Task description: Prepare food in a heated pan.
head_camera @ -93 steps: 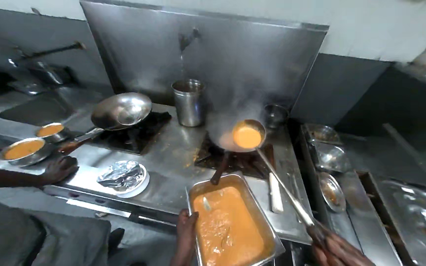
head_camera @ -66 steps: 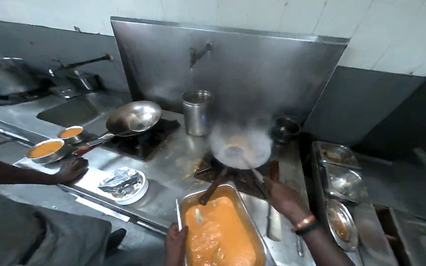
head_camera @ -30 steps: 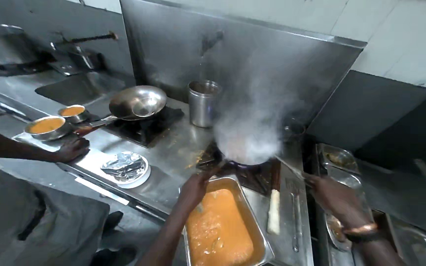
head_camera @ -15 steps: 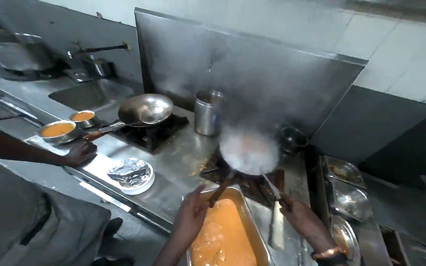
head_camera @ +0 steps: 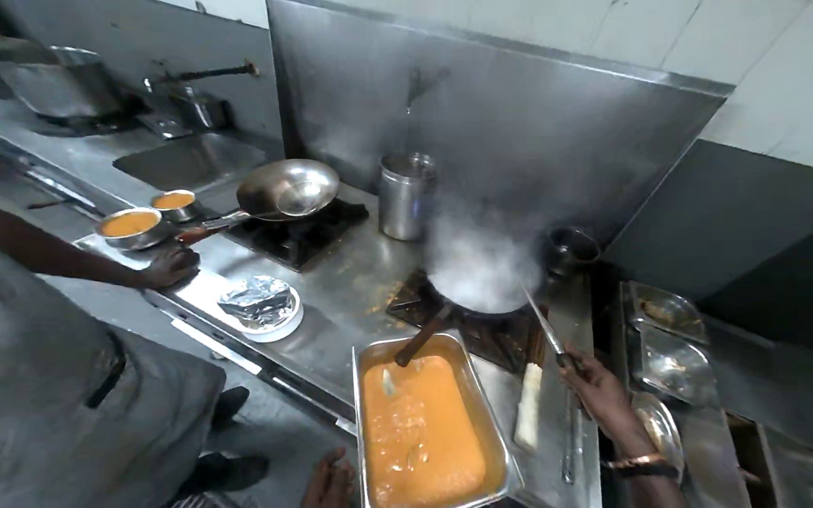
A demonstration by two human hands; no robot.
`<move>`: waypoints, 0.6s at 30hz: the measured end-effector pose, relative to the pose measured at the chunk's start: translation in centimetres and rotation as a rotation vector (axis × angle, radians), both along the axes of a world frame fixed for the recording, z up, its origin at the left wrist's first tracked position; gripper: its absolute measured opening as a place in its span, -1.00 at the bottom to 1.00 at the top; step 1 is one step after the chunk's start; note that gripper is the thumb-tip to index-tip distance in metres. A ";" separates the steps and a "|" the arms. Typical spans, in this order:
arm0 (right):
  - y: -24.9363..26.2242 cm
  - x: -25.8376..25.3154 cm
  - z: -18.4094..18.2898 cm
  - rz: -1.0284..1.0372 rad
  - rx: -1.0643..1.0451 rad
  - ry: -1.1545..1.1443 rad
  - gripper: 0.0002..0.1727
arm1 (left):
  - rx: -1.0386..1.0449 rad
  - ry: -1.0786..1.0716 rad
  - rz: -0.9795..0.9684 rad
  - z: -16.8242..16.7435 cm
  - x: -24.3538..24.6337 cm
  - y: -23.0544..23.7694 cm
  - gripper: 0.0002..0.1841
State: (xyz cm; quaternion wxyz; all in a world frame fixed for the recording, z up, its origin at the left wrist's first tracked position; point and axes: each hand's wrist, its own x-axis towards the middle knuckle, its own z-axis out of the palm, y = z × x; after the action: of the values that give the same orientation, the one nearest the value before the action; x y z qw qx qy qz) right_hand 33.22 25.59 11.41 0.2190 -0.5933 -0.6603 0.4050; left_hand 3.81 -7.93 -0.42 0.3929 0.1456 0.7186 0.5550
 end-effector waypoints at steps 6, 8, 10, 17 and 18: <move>-1.7 0.8 -0.9 0.002 0.063 -0.077 -0.49 | 0.054 0.080 0.024 0.6 -0.2 3.2 -0.55; -2.3 1.0 -0.7 -0.010 0.013 -0.020 -0.50 | 0.033 0.128 0.013 0.9 -0.3 4.2 -0.59; -3.7 1.1 0.0 -0.043 -0.060 0.141 -0.50 | 0.014 0.154 0.013 1.0 -0.5 4.8 -0.66; -12.6 6.7 0.7 0.005 -0.230 0.491 -0.28 | -0.079 0.056 0.021 2.1 -1.0 6.9 -0.71; -13.9 8.4 1.3 0.034 -0.243 0.461 -0.24 | -0.088 0.058 0.037 2.1 -1.0 7.0 -0.72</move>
State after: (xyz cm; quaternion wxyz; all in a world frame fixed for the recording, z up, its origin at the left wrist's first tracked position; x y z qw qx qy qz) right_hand 41.64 11.67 12.67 0.2840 -0.4959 -0.5492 0.6097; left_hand 2.86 -0.88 1.66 0.3676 0.1310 0.7560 0.5255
